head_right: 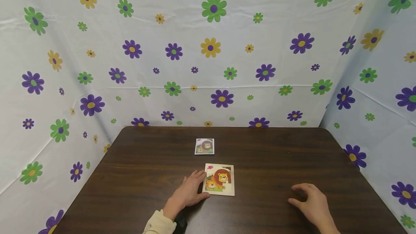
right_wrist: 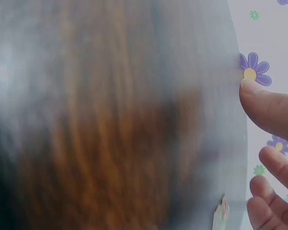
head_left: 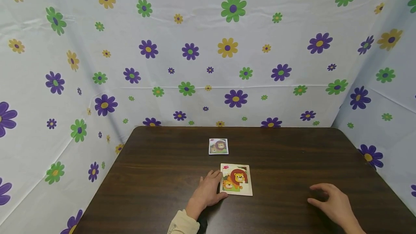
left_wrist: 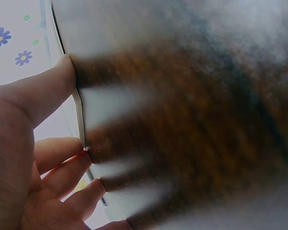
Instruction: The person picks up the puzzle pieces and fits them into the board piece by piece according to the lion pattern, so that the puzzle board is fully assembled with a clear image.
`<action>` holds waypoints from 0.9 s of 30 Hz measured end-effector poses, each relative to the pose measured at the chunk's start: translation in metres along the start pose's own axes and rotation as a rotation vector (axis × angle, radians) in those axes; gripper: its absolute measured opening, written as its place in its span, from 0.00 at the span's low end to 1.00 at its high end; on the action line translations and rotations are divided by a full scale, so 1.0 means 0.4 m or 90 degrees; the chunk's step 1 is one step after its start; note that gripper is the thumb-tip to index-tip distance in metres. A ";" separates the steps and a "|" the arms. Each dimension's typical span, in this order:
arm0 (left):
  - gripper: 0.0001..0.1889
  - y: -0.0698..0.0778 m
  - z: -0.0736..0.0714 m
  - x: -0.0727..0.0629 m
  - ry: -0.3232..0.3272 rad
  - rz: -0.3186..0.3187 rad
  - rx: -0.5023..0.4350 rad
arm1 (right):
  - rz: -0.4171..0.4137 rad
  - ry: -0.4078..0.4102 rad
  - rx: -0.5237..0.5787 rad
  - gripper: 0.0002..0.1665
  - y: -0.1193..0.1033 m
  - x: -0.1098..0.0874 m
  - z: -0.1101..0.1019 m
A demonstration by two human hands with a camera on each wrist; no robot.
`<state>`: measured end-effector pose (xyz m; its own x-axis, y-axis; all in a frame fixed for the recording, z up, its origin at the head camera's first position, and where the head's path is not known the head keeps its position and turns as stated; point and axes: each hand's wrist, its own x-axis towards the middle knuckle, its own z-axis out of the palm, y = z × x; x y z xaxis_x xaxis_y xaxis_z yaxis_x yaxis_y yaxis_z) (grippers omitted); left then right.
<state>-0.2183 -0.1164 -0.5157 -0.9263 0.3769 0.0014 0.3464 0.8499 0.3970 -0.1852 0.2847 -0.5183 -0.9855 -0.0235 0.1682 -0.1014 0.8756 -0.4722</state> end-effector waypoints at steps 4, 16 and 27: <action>0.35 0.000 -0.001 0.000 -0.001 -0.001 -0.003 | 0.033 -0.038 -0.020 0.27 0.013 0.003 -0.014; 0.35 -0.001 0.001 -0.001 0.004 0.001 -0.009 | 0.157 -0.154 -0.052 0.48 0.042 -0.002 -0.037; 0.35 0.001 -0.002 -0.002 -0.001 -0.001 -0.009 | 0.228 -0.207 -0.045 0.55 0.077 -0.020 -0.060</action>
<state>-0.2175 -0.1168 -0.5150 -0.9267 0.3759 0.0000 0.3428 0.8451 0.4101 -0.1771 0.3235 -0.5135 -0.9493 0.1464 -0.2781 0.2506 0.8865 -0.3889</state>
